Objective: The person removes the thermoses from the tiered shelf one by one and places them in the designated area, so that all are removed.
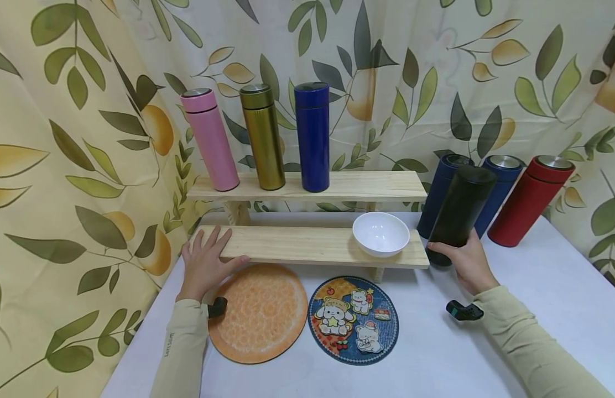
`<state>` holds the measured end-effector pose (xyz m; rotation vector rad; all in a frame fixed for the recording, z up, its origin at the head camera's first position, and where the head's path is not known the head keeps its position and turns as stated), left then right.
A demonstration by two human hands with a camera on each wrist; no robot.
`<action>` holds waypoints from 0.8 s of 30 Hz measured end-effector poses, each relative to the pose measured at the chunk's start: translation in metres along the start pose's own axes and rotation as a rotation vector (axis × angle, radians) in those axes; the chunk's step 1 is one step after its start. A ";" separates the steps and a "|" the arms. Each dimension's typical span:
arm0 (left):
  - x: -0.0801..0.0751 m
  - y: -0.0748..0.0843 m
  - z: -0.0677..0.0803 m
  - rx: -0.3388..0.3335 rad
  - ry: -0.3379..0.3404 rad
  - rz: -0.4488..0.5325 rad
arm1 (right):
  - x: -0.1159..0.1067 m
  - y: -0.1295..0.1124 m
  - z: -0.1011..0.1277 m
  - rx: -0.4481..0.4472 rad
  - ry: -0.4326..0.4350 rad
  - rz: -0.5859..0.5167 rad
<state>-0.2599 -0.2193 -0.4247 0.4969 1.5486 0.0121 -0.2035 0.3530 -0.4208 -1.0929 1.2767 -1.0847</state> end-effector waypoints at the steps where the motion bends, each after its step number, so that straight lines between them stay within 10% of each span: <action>1: 0.000 0.000 0.000 -0.001 -0.001 -0.002 | 0.000 0.001 -0.001 0.003 0.000 0.007; 24: 0.001 -0.004 -0.001 0.007 0.013 -0.005 | -0.005 0.026 -0.008 0.023 -0.066 -0.047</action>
Point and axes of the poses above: each hand's wrist, its own z-axis away from the middle knuckle, its own x-axis out of the palm, y = z × x, the point moved 1 cm from there along -z, towards the middle knuckle, and after that the axes turned 14 degrees about -y, right-handed, at the moved point
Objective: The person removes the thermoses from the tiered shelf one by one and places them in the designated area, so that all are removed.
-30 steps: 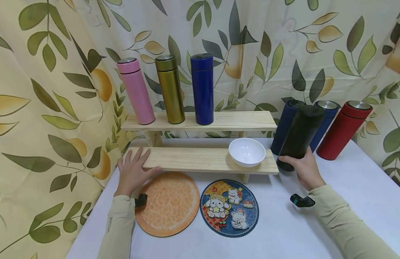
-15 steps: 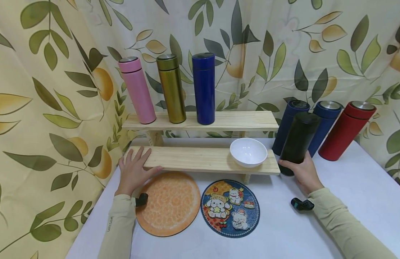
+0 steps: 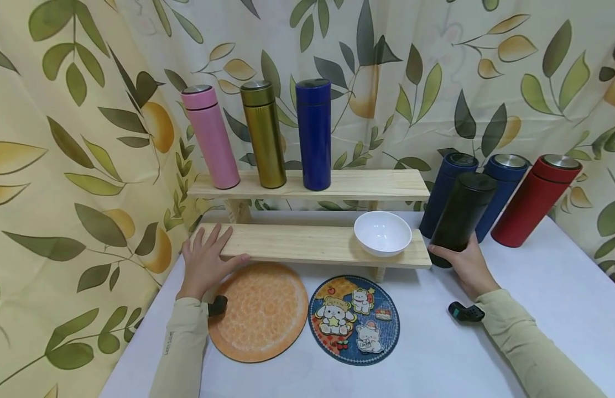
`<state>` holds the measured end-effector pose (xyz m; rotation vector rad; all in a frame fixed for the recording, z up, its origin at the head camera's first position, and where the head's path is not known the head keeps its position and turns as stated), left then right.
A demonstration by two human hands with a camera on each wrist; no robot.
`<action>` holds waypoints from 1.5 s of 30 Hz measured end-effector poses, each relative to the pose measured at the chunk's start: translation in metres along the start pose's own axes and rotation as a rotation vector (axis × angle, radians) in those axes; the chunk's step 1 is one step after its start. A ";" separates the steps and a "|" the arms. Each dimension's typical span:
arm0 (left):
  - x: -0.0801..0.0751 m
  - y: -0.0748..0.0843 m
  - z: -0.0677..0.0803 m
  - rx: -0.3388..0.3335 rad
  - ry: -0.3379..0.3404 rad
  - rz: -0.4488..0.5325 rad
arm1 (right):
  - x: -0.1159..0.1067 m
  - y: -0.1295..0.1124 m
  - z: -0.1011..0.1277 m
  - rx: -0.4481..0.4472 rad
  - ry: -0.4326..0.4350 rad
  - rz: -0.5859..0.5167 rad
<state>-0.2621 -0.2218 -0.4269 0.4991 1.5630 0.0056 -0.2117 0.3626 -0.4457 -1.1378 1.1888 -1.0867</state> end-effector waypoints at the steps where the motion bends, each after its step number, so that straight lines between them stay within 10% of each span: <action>1: 0.000 0.000 0.000 -0.004 -0.002 -0.002 | 0.000 0.000 0.000 0.002 -0.008 0.008; 19: 0.001 0.001 -0.001 -0.009 0.001 -0.012 | 0.005 -0.033 0.014 0.003 0.128 0.065; 33: 0.000 0.003 0.000 -0.009 -0.009 -0.012 | 0.005 -0.118 0.038 -0.414 0.457 0.171; 45: 0.000 0.001 0.000 -0.009 0.002 -0.017 | 0.026 -0.171 0.036 -0.721 0.414 -0.037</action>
Point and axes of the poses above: each hand's wrist, its own z-axis away from the middle knuckle, its own x-axis out of the palm, y = z × x, the point moved 1 cm from there along -z, towards the middle knuckle, and after that the axes turned 14 degrees about -y, right-handed, at the moved point
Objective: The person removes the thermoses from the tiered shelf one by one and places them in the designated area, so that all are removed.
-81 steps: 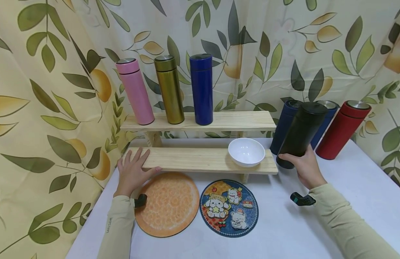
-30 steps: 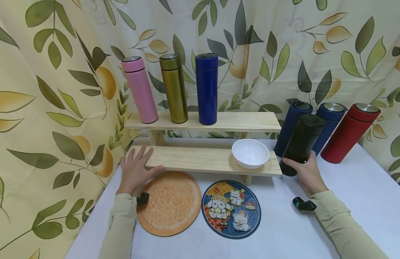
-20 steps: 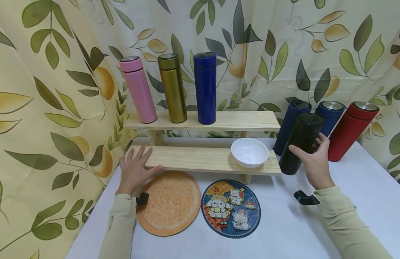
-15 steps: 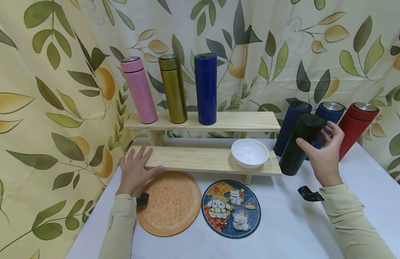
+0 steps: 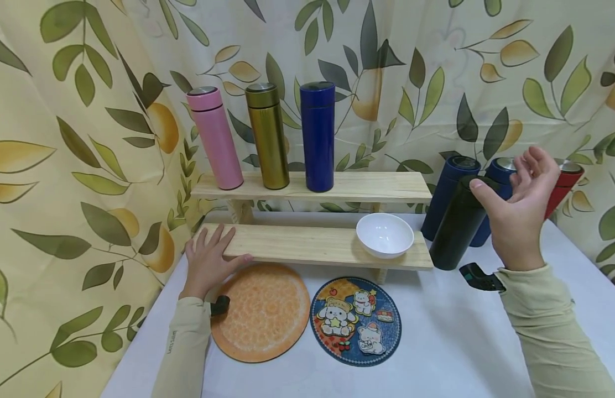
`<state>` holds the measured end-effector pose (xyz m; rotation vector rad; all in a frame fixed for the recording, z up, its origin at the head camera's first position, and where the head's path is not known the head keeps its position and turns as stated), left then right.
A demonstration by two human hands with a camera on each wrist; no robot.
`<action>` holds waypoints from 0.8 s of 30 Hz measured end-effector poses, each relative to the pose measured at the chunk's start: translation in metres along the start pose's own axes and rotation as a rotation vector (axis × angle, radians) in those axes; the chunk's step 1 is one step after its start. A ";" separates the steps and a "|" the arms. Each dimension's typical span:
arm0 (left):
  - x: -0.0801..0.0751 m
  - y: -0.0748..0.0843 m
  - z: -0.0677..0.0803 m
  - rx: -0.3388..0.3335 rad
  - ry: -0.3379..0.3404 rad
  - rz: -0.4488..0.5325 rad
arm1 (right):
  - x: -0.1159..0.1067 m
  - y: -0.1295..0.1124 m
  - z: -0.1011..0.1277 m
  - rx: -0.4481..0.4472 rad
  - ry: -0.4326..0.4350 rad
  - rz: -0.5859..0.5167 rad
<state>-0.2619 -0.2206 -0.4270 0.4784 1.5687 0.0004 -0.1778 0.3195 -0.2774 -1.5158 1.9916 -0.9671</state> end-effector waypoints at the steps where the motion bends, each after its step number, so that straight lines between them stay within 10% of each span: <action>1: 0.000 0.000 0.000 -0.002 -0.002 0.001 | 0.003 -0.001 -0.002 -0.011 -0.011 -0.020; 24: -0.001 0.001 0.000 -0.006 -0.006 0.022 | 0.105 0.003 -0.039 0.103 -0.352 -0.266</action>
Point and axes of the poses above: each hand's wrist, its own z-axis away from the middle knuckle, its own x-axis out of the palm, y = z × x, the point moved 1 cm from there along -z, towards the middle knuckle, and after that the axes turned 14 degrees about -y, right-handed, at the moved point
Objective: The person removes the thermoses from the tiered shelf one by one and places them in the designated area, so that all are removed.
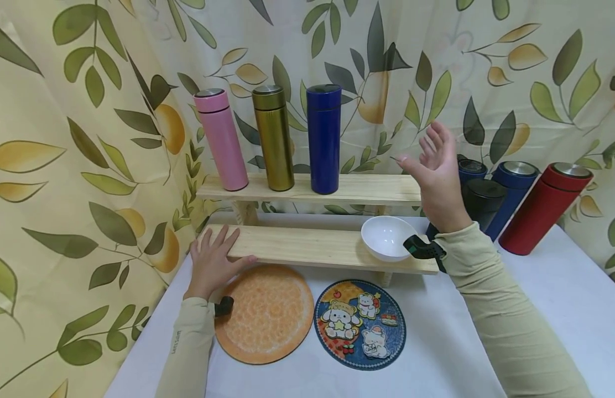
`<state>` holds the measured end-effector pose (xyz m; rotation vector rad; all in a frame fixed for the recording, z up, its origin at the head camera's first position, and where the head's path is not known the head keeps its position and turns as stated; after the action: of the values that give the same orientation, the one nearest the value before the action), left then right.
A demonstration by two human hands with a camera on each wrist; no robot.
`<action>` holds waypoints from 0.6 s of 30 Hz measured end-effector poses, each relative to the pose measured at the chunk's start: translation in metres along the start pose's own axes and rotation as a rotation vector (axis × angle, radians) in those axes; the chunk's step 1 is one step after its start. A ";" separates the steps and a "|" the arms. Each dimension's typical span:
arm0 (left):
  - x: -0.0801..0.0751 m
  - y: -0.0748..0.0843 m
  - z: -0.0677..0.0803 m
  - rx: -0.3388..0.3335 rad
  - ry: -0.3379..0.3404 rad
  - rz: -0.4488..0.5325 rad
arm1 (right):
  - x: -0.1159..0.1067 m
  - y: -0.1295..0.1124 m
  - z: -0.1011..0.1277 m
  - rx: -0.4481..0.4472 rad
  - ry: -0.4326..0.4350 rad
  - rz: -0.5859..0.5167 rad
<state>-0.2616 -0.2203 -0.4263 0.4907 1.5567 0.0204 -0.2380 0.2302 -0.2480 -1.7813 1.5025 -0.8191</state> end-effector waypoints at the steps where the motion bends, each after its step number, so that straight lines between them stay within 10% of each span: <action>1: 0.000 0.000 0.000 0.000 -0.002 0.002 | 0.003 0.002 -0.003 0.015 -0.012 -0.002; 18: 0.002 -0.003 -0.001 0.014 0.018 0.005 | 0.053 0.046 -0.034 0.259 -0.174 -0.003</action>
<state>-0.2634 -0.2217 -0.4286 0.5065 1.5745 0.0182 -0.2842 0.1690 -0.2627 -1.6175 1.2227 -0.7987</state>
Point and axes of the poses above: each hand's wrist, its own z-axis away from the middle knuckle, its own x-axis out of the palm, y = z × x, the point moved 1 cm from there along -z, towards the middle knuckle, and after that the axes turned 14 degrees about -y, right-handed, at the moved point
